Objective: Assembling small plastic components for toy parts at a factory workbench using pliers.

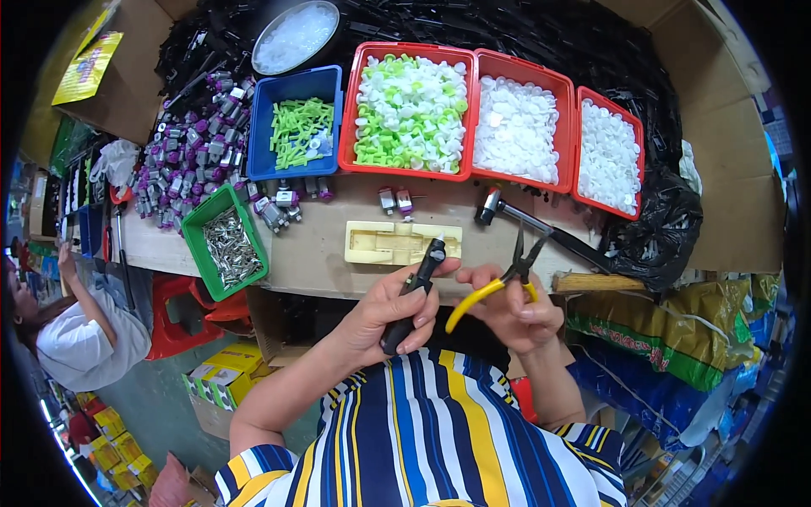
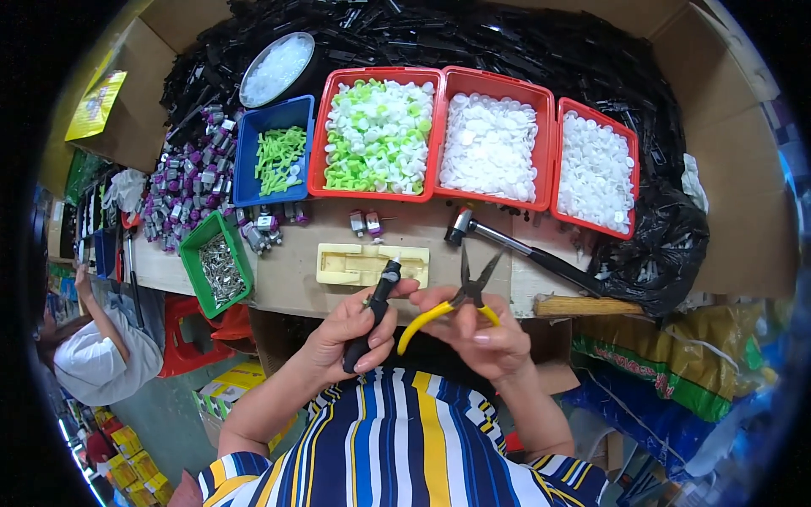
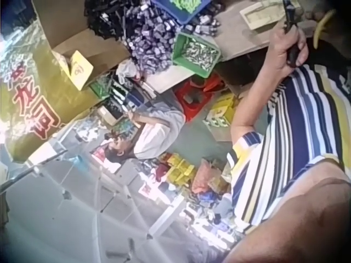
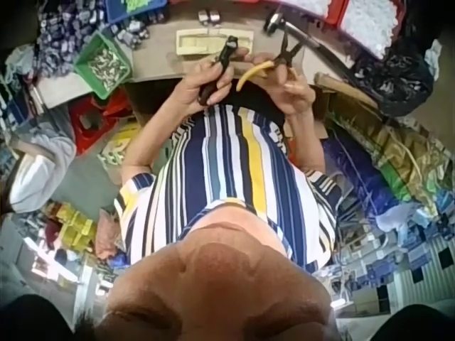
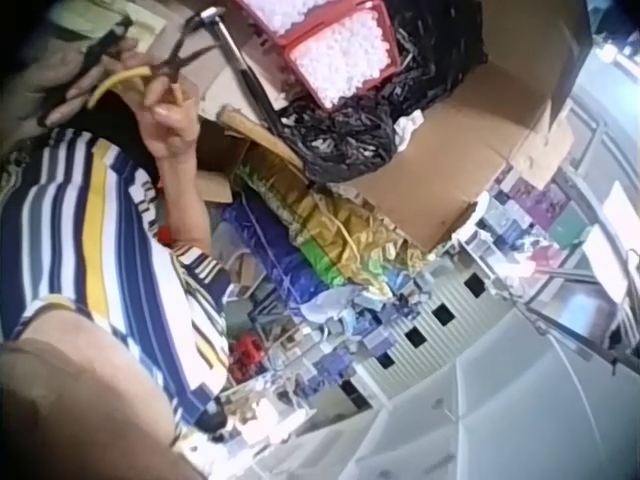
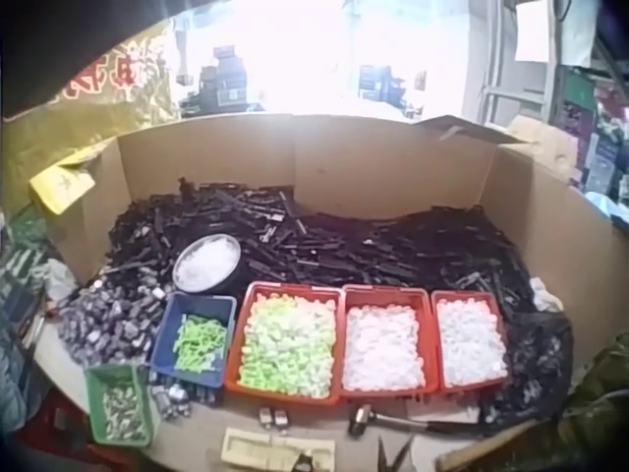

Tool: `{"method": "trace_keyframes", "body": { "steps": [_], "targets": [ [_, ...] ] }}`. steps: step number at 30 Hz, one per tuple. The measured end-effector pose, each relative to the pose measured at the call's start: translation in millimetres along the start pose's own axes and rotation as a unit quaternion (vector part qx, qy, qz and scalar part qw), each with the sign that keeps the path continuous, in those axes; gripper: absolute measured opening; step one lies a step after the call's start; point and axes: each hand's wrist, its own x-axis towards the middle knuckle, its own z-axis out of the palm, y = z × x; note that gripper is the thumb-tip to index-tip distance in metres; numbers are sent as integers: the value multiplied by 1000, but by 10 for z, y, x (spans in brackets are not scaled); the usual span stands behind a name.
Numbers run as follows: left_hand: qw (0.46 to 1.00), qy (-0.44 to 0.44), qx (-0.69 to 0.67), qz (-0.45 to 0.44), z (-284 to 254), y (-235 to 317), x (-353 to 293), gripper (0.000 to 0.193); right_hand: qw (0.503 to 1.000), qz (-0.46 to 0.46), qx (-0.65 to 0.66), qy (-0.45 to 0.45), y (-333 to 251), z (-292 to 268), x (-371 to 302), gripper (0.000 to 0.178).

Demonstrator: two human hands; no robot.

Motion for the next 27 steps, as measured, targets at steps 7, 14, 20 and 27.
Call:
{"method": "trace_keyframes", "body": {
  "steps": [7,14,20,27],
  "targets": [
    [1000,9,2,19,10,-41,-20,59,992,-26,-112,48,-44,220,79,7],
    [990,128,29,60,70,-34,64,37,929,-11,-353,111,-102,211,-7,6],
    [990,122,66,14,206,-186,171,25,930,25,-343,130,-99,266,-15,10],
    [992,115,35,25,270,-167,202,21,949,-75,-267,151,-80,469,95,34]
  ]
}}
